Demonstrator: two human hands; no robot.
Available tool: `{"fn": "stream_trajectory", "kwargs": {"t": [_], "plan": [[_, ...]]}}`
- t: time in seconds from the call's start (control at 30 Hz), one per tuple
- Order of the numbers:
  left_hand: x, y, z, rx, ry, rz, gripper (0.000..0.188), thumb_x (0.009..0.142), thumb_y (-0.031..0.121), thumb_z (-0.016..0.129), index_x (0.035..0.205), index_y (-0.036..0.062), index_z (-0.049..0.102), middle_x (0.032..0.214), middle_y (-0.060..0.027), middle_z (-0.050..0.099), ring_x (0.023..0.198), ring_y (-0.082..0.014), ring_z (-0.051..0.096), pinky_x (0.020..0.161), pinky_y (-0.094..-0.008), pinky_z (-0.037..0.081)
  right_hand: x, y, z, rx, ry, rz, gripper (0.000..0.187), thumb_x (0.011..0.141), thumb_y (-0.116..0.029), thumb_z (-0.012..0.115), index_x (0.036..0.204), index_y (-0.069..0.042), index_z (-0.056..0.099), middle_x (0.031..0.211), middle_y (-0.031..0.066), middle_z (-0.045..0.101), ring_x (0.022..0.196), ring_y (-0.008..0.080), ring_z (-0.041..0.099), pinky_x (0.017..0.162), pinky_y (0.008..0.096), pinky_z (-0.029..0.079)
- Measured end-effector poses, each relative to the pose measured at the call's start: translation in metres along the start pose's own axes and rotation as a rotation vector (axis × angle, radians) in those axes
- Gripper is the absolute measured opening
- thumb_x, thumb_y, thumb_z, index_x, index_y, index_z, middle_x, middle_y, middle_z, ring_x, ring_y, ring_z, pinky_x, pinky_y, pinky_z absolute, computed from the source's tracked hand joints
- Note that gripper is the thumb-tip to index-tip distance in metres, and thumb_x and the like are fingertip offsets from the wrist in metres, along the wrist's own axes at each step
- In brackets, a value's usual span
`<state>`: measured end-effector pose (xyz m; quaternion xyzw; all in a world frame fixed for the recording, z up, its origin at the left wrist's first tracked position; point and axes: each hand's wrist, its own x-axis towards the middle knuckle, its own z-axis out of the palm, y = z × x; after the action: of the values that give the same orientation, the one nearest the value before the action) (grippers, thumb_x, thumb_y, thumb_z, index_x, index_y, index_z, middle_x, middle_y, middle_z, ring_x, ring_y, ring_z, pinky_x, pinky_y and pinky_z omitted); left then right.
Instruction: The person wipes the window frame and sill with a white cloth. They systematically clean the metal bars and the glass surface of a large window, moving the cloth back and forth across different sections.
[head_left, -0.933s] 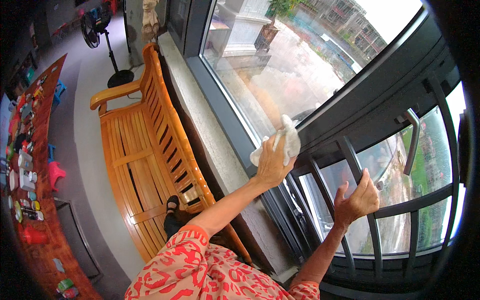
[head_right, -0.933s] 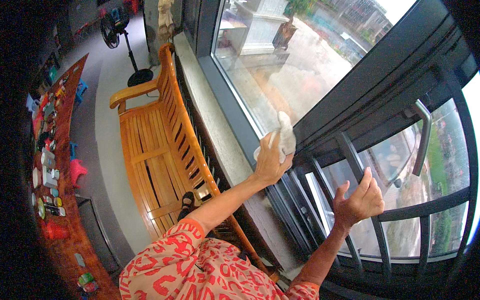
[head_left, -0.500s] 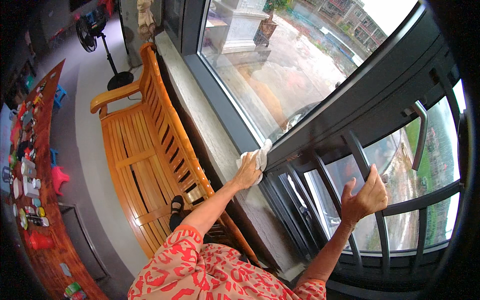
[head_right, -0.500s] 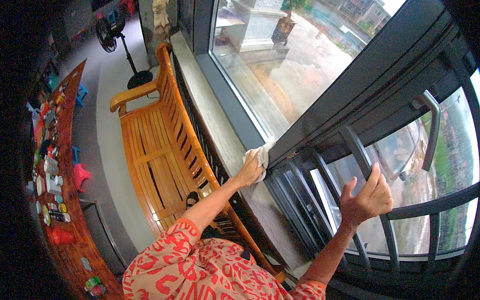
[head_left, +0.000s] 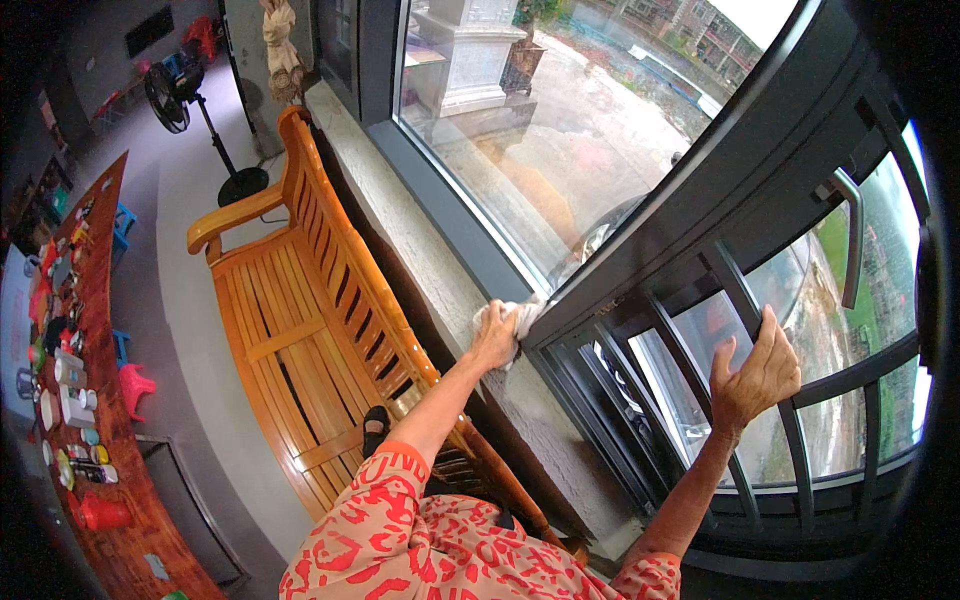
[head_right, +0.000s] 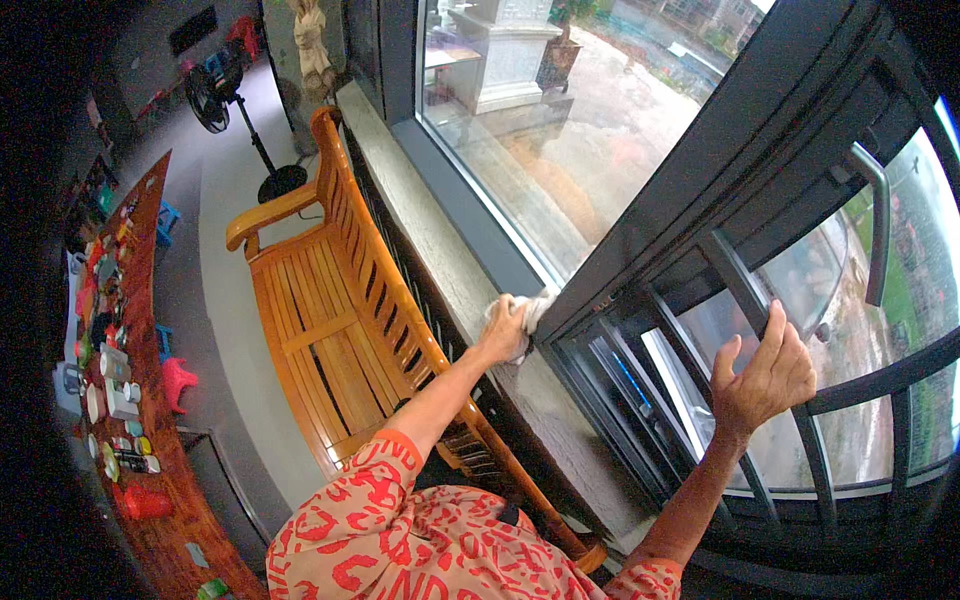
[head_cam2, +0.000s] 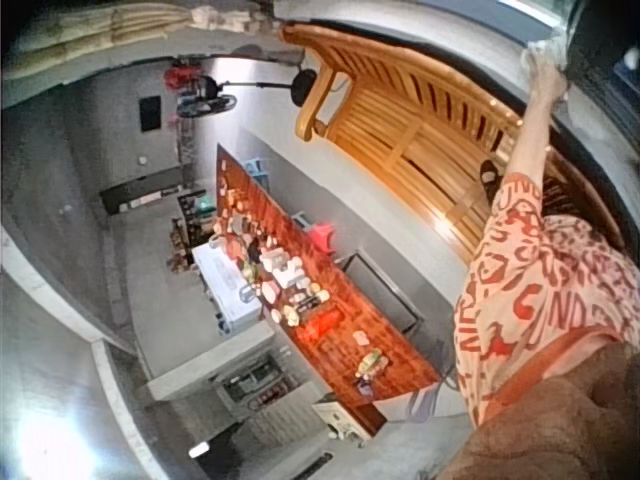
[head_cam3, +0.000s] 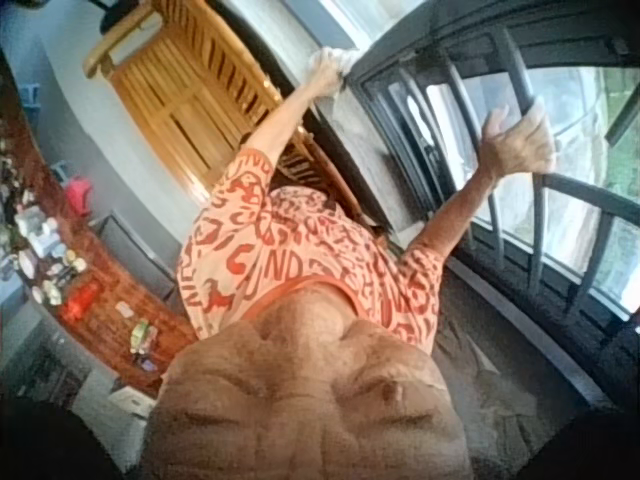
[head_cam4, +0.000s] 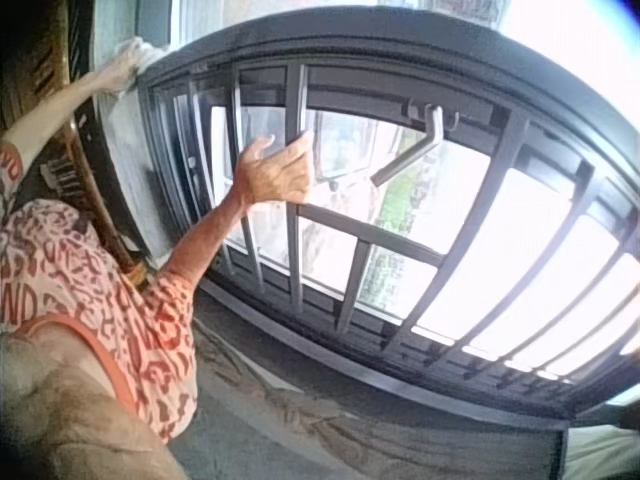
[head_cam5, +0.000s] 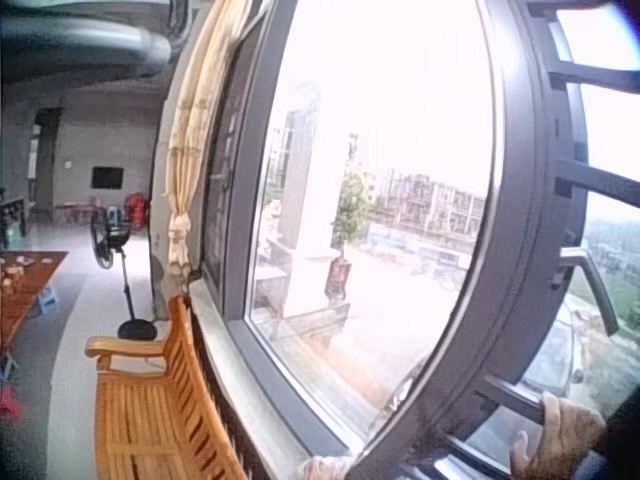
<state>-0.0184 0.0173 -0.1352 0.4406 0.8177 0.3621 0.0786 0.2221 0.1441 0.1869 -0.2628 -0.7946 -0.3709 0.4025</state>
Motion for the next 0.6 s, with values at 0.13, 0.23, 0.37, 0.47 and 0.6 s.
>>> {"fn": "stream_trajectory", "kwargs": {"t": [0.13, 0.23, 0.37, 0.47, 0.6], "plan": [[0.023, 0.021, -0.021, -0.451, 0.484, -0.023, 0.05, 0.087, 0.004, 0.057, 0.135, 0.0088, 0.043, 0.116, -0.0178, 0.038, 0.113, -0.0323, 0.045, 0.095, -0.0428, 0.042, -0.006, 0.007, -0.001, -0.012, -0.031, 0.003, 0.063, 0.074, -0.02, 0.063, 0.134, -0.012, 0.051, 0.114, 0.0062, 0.058, 0.109, 0.0254, 0.051, 0.093, 0.0428, 0.03], [0.026, 0.037, -0.029, -0.641, 0.559, -0.031, 0.049, 0.09, 0.007, 0.059, 0.136, 0.0121, 0.045, 0.124, -0.0119, 0.038, 0.119, -0.0268, 0.042, 0.102, -0.0413, 0.039, -0.006, 0.006, -0.002, -0.037, -0.037, 0.009, 0.063, 0.074, -0.02, 0.063, 0.135, -0.012, 0.051, 0.116, 0.006, 0.058, 0.11, 0.0255, 0.052, 0.093, 0.043, 0.03], [0.028, 0.014, 0.001, -0.326, 0.498, -0.015, 0.046, 0.085, 0.007, 0.063, 0.128, 0.0195, 0.055, 0.132, -0.012, 0.037, 0.119, -0.0338, 0.041, 0.101, -0.0455, 0.038, -0.001, 0.003, 0.004, -0.041, -0.004, -0.019, 0.062, 0.075, -0.022, 0.063, 0.134, -0.014, 0.051, 0.119, 0.0056, 0.058, 0.11, 0.0255, 0.052, 0.094, 0.0434, 0.031], [0.005, 0.028, 0.008, 0.068, 0.338, -0.033, 0.046, 0.081, 0.009, 0.067, 0.122, 0.0291, 0.059, 0.139, -0.0135, 0.035, 0.123, -0.0407, 0.036, 0.097, -0.0488, 0.04, -0.006, 0.005, 0.002, -0.078, -0.018, -0.011, 0.061, 0.075, -0.023, 0.063, 0.134, -0.014, 0.052, 0.12, 0.0053, 0.059, 0.11, 0.0251, 0.052, 0.094, 0.0435, 0.031], [0.008, 0.028, -0.003, -0.075, 0.254, -0.073, 0.044, 0.081, 0.003, 0.064, 0.119, 0.0251, 0.062, 0.132, -0.017, 0.038, 0.118, -0.0421, 0.036, 0.096, -0.0494, 0.04, -0.005, 0.006, 0.004, -0.104, -0.017, -0.003, 0.058, 0.077, -0.026, 0.062, 0.133, -0.014, 0.053, 0.12, 0.0047, 0.059, 0.11, 0.0245, 0.053, 0.093, 0.0431, 0.031]]}}
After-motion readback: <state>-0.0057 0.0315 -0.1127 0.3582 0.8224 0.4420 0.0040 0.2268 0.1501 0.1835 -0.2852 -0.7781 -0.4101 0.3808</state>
